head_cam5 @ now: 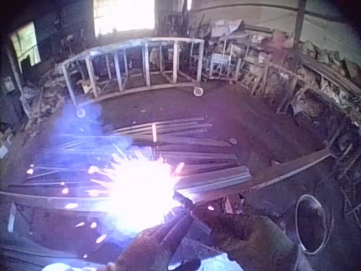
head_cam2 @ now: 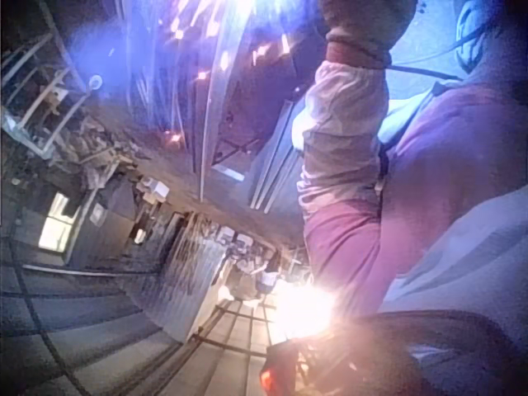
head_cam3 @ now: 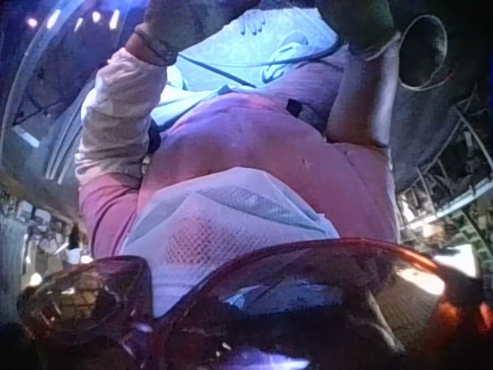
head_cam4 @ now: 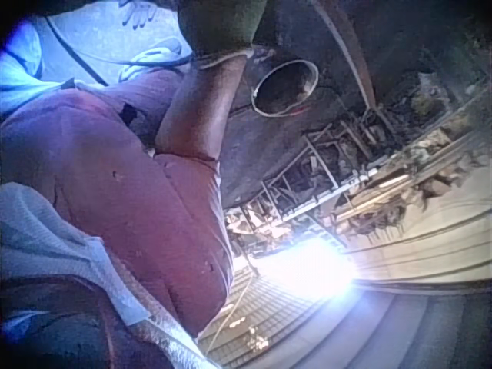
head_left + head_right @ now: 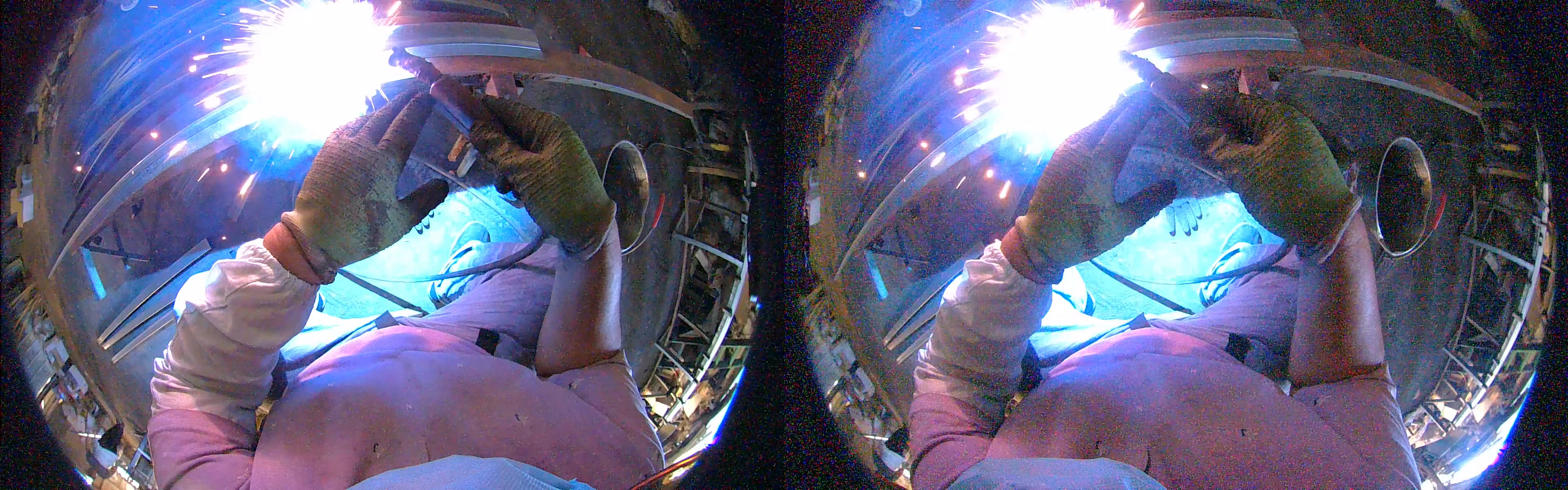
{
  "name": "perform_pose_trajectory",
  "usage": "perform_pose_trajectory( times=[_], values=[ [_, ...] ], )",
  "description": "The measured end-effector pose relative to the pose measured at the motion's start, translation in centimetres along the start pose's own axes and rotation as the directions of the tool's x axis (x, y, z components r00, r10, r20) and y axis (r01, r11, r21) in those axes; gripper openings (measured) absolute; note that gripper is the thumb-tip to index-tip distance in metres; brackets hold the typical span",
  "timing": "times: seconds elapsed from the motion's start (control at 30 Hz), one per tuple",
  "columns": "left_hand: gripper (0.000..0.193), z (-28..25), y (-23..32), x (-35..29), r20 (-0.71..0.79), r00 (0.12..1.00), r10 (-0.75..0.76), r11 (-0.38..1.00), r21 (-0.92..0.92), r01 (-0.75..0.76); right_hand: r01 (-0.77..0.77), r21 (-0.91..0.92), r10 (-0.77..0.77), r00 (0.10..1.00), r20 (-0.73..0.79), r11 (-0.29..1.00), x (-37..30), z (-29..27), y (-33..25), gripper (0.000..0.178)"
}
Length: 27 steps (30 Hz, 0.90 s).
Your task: The person welds curved metal frame sections using a welding torch, producing bright sparks. They reposition the frame pieces between welds and continue joining the components in a workshop setting.
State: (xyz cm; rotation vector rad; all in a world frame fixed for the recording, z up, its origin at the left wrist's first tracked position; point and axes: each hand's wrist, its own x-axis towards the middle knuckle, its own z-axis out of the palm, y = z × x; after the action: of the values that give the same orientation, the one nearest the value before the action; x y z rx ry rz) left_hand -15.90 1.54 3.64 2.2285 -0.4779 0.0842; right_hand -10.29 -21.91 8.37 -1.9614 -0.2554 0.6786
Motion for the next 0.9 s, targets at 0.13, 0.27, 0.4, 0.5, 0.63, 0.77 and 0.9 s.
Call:
perform_pose_trajectory(
  times=[0.13, 0.27, 0.4, 0.5, 0.63, 0.77, 0.9],
  values=[
    [0.083, -0.1, 0.2, 0.1, -0.027, 0.999, 0.028, 0.999, 0.038, -0.027, -0.026, 0.053, 0.026, 1.000, 0.007, 0.998, 0.1, 0.1, 0.0, 0.040],
    [0.093, 0.5, -0.3, -0.6, -0.038, 0.999, 0.034, 0.996, 0.085, -0.031, -0.026, 0.035, 0.026, 1.000, -0.010, 0.999, 0.0, 0.0, -0.2, 0.039],
    [0.086, 0.5, -0.4, -0.3, -0.075, 0.995, 0.073, 0.995, 0.074, -0.068, -0.017, -0.023, 0.016, 0.999, -0.046, 1.000, 0.1, 0.0, 0.4, 0.038],
    [0.086, 0.2, -0.1, 0.2, -0.028, 0.998, 0.060, 0.997, 0.058, -0.059, -0.025, -0.049, 0.023, 0.998, -0.052, 0.999, -0.1, -0.1, 0.3, 0.038],
    [0.083, 1.2, -0.6, -0.6, -0.102, 0.993, 0.064, 0.993, 0.105, -0.054, 0.030, -0.132, -0.038, 0.998, -0.057, 0.991, 0.0, -0.4, 0.9, 0.040],
    [0.081, 0.8, 0.4, -0.2, -0.109, 0.990, 0.086, 0.996, 0.007, -0.086, -0.012, -0.151, 0.000, 0.997, -0.080, 0.988, -0.6, -0.3, 0.0, 0.045],
    [0.068, 0.8, 0.5, -0.1, -0.144, 0.983, 0.113, 0.993, -0.019, -0.117, 0.114, 0.077, -0.114, 0.993, 0.000, 0.991, 0.2, -0.7, 5.5, 0.046]
  ],
)
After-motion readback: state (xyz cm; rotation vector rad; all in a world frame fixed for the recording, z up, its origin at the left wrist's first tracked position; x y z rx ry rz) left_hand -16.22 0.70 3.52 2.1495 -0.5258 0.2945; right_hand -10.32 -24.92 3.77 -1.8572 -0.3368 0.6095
